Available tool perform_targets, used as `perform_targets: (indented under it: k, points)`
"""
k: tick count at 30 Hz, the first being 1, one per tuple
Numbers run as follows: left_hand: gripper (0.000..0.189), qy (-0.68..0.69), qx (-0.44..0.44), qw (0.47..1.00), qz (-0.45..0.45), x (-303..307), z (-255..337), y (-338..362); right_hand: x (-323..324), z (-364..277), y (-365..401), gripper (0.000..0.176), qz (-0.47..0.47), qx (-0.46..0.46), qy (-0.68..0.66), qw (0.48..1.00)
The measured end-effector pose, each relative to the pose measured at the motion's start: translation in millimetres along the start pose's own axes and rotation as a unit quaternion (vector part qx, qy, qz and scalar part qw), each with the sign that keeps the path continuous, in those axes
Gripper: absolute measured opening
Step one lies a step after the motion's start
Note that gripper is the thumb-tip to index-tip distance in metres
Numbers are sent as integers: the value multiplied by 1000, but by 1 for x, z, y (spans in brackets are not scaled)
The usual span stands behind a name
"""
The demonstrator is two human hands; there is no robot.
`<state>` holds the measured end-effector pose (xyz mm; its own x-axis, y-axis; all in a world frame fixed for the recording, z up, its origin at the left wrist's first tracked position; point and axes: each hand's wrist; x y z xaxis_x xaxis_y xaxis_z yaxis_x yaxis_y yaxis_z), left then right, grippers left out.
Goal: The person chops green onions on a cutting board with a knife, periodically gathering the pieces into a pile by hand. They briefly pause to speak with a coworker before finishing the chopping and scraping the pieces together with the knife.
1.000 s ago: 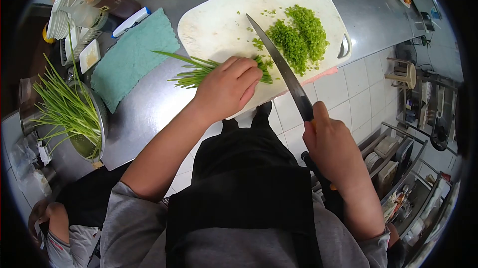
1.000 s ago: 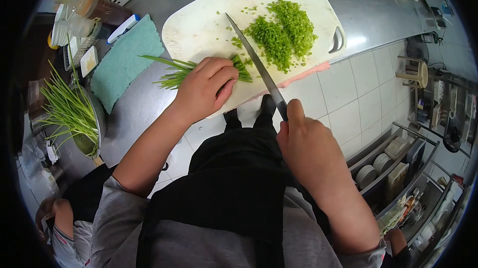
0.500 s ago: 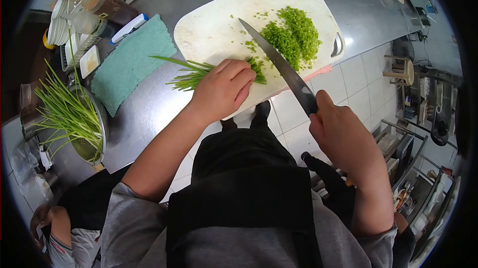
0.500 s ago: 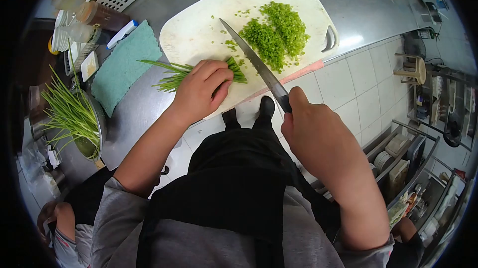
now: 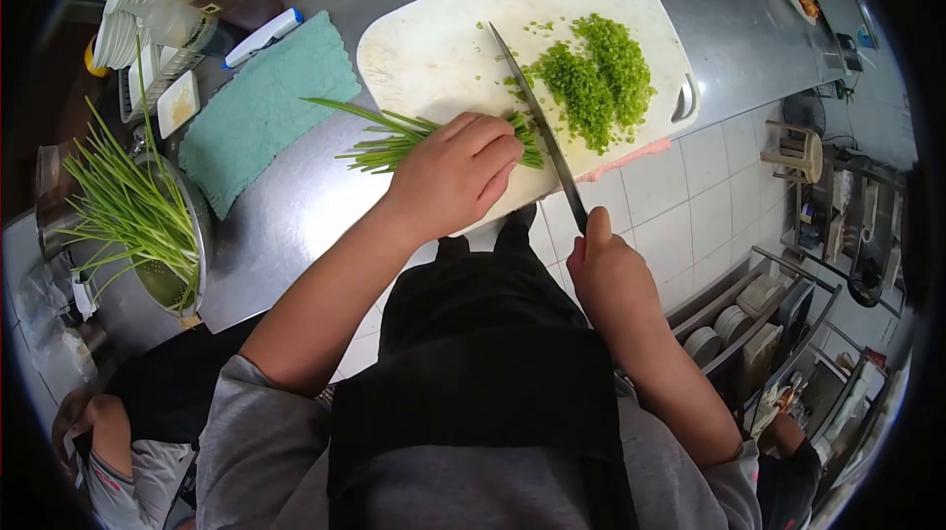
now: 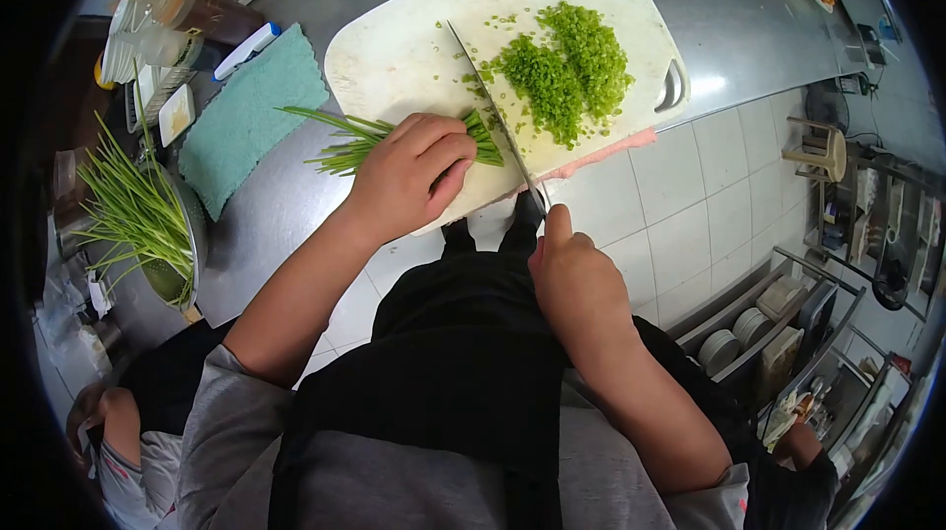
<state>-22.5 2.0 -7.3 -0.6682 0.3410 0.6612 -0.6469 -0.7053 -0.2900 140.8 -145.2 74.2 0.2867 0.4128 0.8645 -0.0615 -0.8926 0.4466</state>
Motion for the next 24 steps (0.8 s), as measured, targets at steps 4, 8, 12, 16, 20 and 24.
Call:
perform_targets:
  k: [4,8,12,16,20,24]
  points:
    - [20,0,4,1000,-4,0,2,0,29,12,-5,21,1,21,-44,999]
    - [21,-3,3,1000,-2,1,1,0,72,9,10,20,7,63,-97,993]
    - [21,0,5,1000,-1,1,1,0,63,2,15,19,1,54,-97,994]
    - [22,-1,3,1000,-1,0,1,0,69,-3,7,17,-23,53,-69,996]
    - [22,0,2,1000,-5,1,2,0,102,-16,22,17,-54,35,-95,993]
    - [22,-1,1,1000,10,-2,-1,0,30,-16,18,20,-52,-36,-47,997]
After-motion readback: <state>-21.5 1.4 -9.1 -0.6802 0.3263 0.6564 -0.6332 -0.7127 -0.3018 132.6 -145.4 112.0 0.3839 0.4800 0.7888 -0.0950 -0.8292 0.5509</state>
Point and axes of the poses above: each hand's wrist, its own y-axis away from the middle knuckle, its own x-axis out of the back of the hand, z = x × y, and after that the axes turned 13 degrees about x, right-handed
